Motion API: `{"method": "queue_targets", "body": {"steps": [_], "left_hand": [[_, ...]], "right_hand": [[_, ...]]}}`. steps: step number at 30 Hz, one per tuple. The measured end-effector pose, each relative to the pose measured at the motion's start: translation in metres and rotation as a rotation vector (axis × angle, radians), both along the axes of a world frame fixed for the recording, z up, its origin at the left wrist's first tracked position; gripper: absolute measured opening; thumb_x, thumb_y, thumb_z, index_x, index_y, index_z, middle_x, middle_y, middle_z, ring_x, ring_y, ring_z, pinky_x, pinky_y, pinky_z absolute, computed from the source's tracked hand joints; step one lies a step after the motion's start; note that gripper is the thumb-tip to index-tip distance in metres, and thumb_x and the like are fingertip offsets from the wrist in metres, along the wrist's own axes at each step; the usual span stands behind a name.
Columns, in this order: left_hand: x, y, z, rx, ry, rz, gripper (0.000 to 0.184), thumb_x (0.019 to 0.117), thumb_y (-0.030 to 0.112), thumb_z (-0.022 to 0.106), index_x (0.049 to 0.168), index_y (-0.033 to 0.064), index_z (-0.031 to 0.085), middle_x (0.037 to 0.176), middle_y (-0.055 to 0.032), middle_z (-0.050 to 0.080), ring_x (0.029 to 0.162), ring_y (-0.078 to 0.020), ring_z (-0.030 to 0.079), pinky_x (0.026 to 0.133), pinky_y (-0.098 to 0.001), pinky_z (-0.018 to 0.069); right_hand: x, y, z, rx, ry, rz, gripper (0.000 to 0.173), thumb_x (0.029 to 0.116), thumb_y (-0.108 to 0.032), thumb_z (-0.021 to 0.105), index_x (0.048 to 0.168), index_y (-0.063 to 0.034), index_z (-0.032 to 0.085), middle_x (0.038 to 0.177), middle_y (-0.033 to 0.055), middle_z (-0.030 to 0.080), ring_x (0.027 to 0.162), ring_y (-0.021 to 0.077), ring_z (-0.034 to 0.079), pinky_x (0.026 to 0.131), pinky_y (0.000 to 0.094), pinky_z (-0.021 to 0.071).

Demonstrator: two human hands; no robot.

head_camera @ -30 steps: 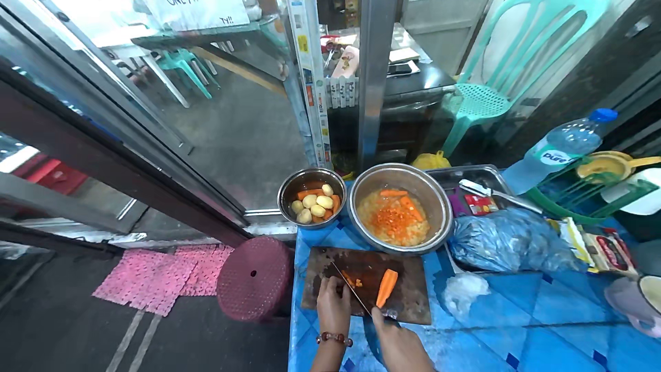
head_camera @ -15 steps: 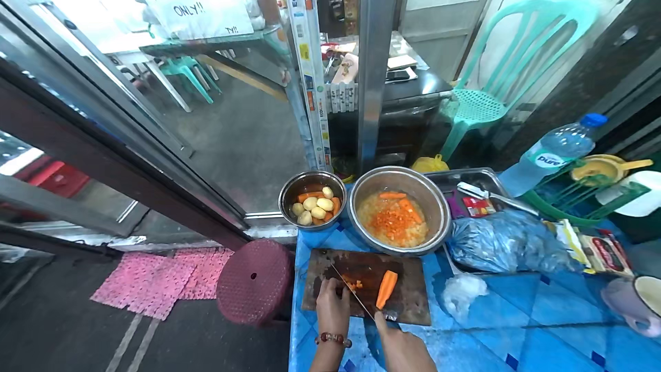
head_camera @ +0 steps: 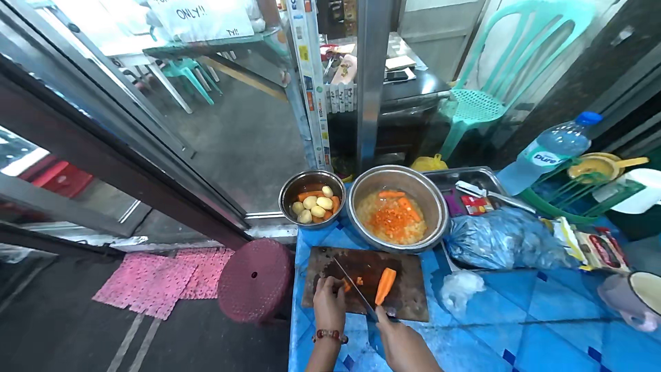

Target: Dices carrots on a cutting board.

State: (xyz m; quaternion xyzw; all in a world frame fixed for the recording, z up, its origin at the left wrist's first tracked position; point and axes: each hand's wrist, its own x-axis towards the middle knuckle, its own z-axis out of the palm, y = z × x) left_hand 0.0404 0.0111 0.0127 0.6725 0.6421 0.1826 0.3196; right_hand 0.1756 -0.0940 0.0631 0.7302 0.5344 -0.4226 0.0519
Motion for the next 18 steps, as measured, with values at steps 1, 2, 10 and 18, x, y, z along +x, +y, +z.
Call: {"method": "queue_targets", "body": {"steps": [1,2,10,18], "left_hand": [[0.000,0.000,0.000,0.005,0.004,-0.003,0.014,0.0920,0.008,0.071,0.103,0.0008,0.076,0.106,-0.0161,0.072,0.101,-0.0267,0.070,0.094,-0.0404,0.0560],[0.001,0.000,0.000,0.010,0.007,-0.004,0.014,0.0920,0.008,0.071,0.102,0.0004,0.076,0.105,-0.0157,0.072,0.100,-0.0263,0.070,0.094,-0.0401,0.0562],[0.004,-0.004,0.001,0.013,0.046,0.007,0.012,0.0909,0.006,0.070,0.099,-0.0024,0.074,0.105,-0.0175,0.070,0.098,-0.0269,0.070,0.092,-0.0398,0.0570],[-0.003,-0.004,-0.005,0.045,-0.021,0.003,0.012,0.0913,0.006,0.071,0.102,0.0017,0.076,0.106,-0.0139,0.073,0.100,-0.0235,0.071,0.094,-0.0371,0.0572]], "right_hand": [[-0.001,0.000,0.003,-0.011,-0.022,0.020,0.042,0.1135,-0.027,0.034,0.151,-0.0097,0.040,0.103,0.0245,0.073,0.101,0.0464,0.073,0.085,0.0611,0.0572],[-0.003,-0.001,0.006,-0.016,-0.039,0.031,0.042,0.1133,-0.026,0.035,0.152,-0.0094,0.040,0.102,0.0248,0.073,0.100,0.0467,0.073,0.085,0.0612,0.0572],[-0.019,0.003,0.010,-0.052,-0.141,0.072,0.048,0.1055,-0.003,0.046,0.152,-0.0095,0.039,0.104,0.0239,0.074,0.100,0.0459,0.073,0.083,0.0591,0.0582],[-0.002,0.010,-0.003,-0.048,0.052,-0.050,0.045,0.1132,-0.029,0.036,0.154,-0.0119,0.038,0.107,0.0239,0.073,0.105,0.0440,0.072,0.090,0.0598,0.0564]]}}
